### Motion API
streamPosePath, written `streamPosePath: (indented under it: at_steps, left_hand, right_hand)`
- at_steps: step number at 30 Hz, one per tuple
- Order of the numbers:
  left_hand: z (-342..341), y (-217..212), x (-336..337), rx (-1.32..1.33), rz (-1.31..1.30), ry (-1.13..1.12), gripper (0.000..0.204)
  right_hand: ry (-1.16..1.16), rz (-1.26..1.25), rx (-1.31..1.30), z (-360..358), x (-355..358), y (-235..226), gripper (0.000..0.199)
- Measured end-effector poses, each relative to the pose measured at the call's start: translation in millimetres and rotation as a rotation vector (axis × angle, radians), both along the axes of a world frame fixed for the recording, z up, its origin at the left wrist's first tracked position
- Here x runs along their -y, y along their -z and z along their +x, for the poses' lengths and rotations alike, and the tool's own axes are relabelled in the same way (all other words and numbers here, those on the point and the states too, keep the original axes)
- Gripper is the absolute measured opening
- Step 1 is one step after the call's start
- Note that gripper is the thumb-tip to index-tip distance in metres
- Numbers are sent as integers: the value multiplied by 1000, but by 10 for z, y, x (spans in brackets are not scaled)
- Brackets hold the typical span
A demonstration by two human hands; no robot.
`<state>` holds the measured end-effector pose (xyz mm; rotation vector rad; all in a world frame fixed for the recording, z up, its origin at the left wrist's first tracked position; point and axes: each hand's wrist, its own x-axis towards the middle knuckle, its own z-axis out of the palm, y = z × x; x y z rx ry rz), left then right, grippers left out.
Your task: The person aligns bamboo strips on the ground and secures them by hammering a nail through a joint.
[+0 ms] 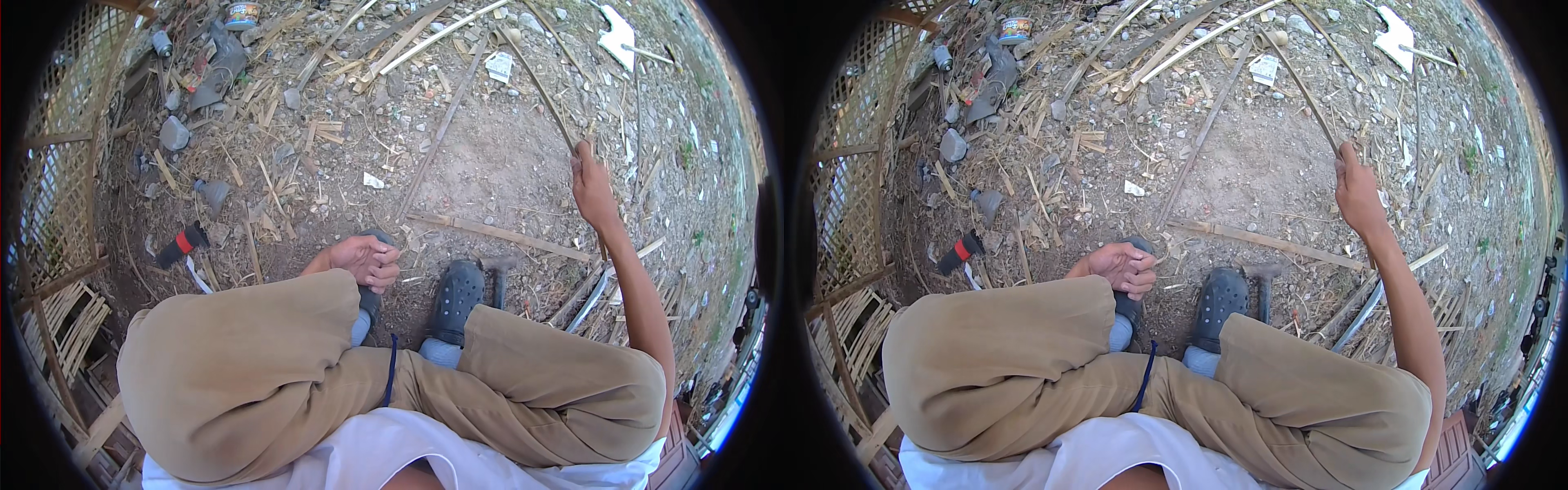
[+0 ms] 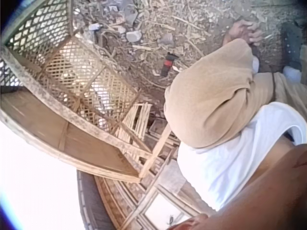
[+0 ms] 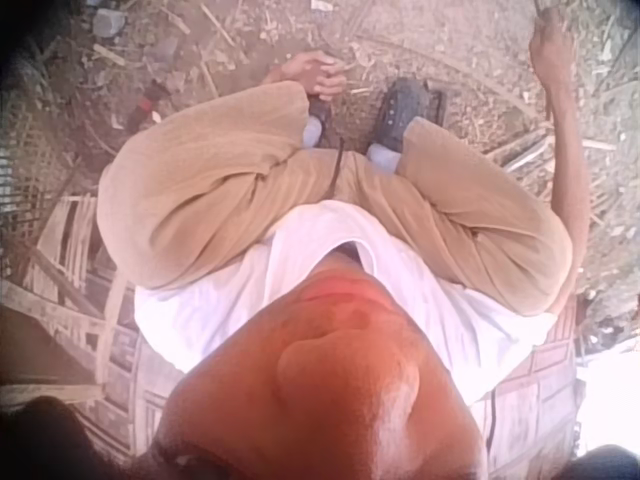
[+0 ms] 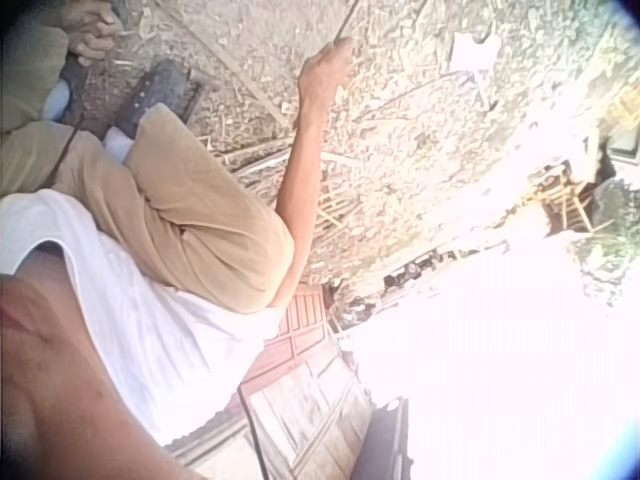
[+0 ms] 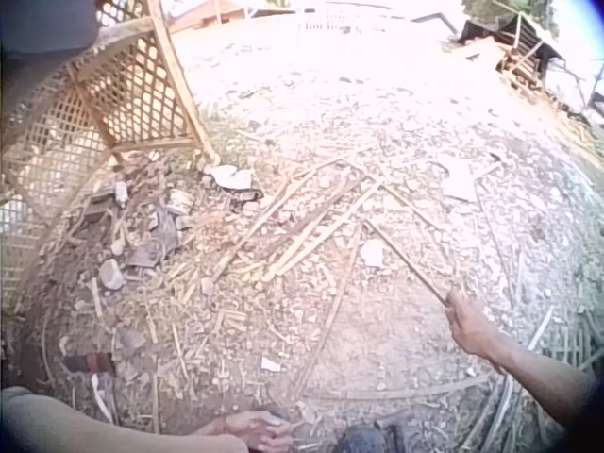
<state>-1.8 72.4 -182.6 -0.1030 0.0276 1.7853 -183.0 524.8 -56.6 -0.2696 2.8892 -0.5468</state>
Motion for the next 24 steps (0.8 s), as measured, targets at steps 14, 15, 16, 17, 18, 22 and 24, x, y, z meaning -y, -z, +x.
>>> streamPosePath:
  at_steps: [14,15,16,17,18,22,24]
  left_hand:
    - [5,23,-3,3,20,-3,30]
    - [7,24,1,4,20,-5,30]
    - [11,27,2,5,20,-6,30]
    - [15,33,4,5,23,-8,30]
    - [19,37,7,5,25,-11,30]
    - [1,23,-4,5,20,1,30]
    - [16,5,28,19,-7,3,30]
  right_hand:
    - [-23,-9,-25,96,95,70,18]
    - [3,-13,-15,123,112,56,17]
    - [2,-13,-14,155,115,41,17]
    - [-2,11,-47,190,117,28,16]
    - [-6,35,-80,206,121,24,16]
    - [56,7,-54,235,-30,106,24]
    - [129,-10,-9,226,9,89,23]
